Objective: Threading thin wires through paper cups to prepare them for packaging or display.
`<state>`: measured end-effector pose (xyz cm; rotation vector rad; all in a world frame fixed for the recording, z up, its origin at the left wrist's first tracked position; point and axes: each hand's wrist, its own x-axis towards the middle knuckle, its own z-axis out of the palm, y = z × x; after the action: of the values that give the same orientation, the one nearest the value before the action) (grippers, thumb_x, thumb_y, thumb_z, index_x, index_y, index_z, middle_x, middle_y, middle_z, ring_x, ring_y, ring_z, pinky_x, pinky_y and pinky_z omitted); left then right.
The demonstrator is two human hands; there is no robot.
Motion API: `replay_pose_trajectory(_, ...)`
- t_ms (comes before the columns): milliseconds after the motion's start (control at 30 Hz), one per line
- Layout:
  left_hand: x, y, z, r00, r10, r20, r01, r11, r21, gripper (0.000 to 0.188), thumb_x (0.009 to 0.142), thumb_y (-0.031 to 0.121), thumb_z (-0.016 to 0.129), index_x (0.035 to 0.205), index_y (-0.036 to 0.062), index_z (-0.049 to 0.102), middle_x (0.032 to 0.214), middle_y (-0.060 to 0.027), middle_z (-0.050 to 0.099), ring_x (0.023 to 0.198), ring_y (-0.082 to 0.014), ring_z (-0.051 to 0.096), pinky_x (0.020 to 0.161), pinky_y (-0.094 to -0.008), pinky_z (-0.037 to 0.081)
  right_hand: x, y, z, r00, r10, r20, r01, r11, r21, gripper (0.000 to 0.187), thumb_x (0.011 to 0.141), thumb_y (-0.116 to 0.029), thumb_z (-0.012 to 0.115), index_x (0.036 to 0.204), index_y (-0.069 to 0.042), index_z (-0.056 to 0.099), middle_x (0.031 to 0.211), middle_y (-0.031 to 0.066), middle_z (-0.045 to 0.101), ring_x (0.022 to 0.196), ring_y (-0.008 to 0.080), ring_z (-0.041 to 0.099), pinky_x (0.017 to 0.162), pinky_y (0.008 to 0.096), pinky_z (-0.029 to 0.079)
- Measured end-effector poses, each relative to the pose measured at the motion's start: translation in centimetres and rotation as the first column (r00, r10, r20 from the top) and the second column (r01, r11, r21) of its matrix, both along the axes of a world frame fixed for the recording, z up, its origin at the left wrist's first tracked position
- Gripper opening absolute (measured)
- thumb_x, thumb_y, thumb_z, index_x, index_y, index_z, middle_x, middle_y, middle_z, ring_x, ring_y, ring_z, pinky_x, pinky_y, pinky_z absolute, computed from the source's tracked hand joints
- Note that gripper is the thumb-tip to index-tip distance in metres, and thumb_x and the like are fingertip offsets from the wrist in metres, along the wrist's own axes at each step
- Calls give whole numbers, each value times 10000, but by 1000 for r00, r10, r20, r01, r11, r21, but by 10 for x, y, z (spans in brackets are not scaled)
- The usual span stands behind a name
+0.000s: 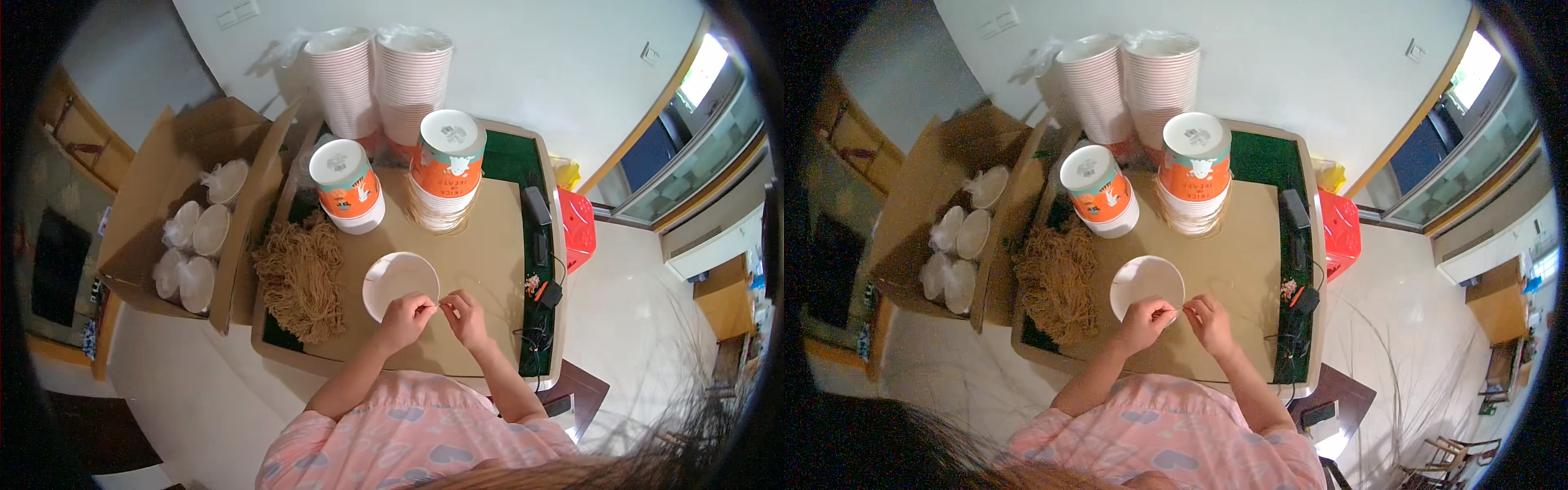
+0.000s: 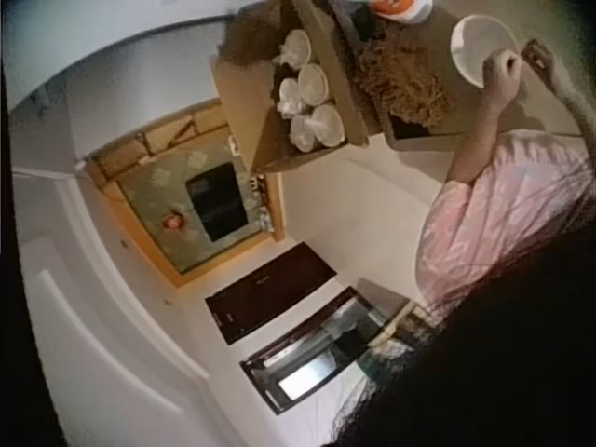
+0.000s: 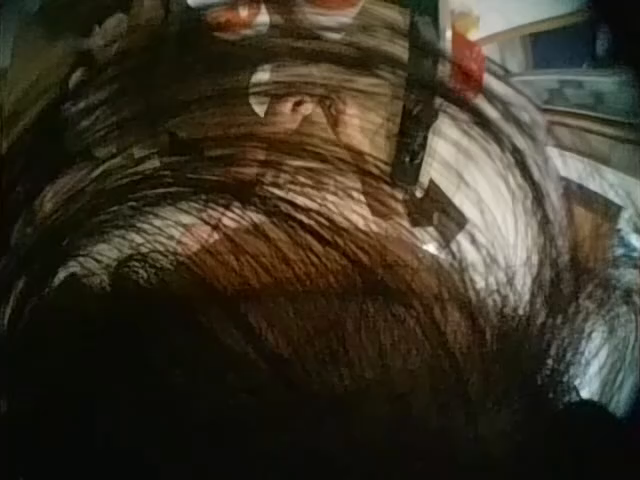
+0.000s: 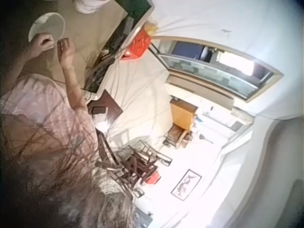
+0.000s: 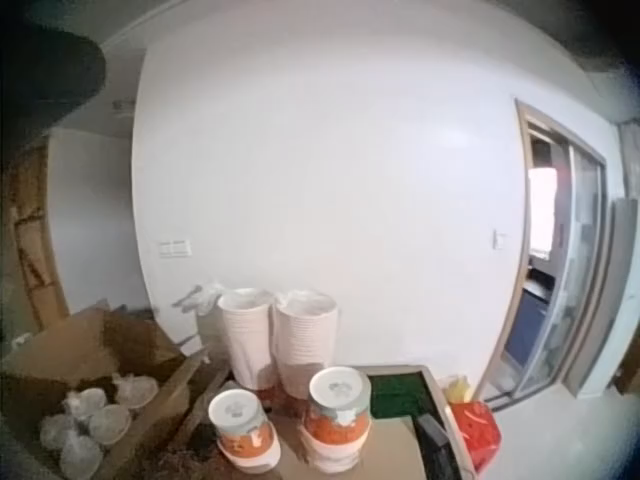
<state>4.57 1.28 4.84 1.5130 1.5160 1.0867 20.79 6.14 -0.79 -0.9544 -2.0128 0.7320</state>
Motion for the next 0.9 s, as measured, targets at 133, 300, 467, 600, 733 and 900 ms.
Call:
replay_pose_trajectory(133,4,-7,12,995,-53,86,52,999,7,105,780,96,600,761,-6,585,673,-100,564,551,-163,523,522,-281,414,9,2,-12,999,-29,-26,28,999,-21,91,731,-2,619,804,-39,580,790,106,581,696,274,577,587,351,465)
replay_pose_trajectory(300,9,-5,21,993,-50,110,54,998,-42,85,795,79,609,792,-6,600,670,-47,587,595,-78,516,552,-239,426,20,5,-14,998,-70,7,70,988,-136,91,736,-2,611,815,-36,580,805,114,582,726,290,576,617,344,468)
replay_pose_trajectory(467,3,0,28,991,-80,108,75,996,43,66,799,67,602,828,8,597,724,-43,595,619,-76,527,566,-234,431,6,-1,36,987,-160,-24,161,985,58,107,747,-19,616,848,-31,586,825,127,587,752,295,577,642,341,469)
replay_pose_trajectory(600,-6,7,17,992,-59,114,48,994,95,52,793,51,597,826,12,588,743,-55,575,613,-104,528,558,-239,428,8,3,38,988,157,-3,-156,976,-155,122,779,-53,611,894,-15,593,744,98,586,700,228,579,619,294,469)
replay_pose_trajectory(733,-44,11,-46,960,182,-213,-151,976,156,41,790,70,572,827,53,568,747,-98,595,658,-216,611,563,-308,471,12,27,21,977,34,-211,-154,797,-584,113,827,-91,583,894,-3,606,729,68,591,591,115,553,527,227,438)
replay_pose_trajectory(900,-63,12,-96,953,260,-157,-274,959,-72,53,789,86,572,820,45,560,727,-108,614,676,-235,619,589,-333,479,12,41,-3,993,-63,102,94,937,-336,88,809,-93,590,831,-9,603,640,81,581,550,92,537,479,238,424)
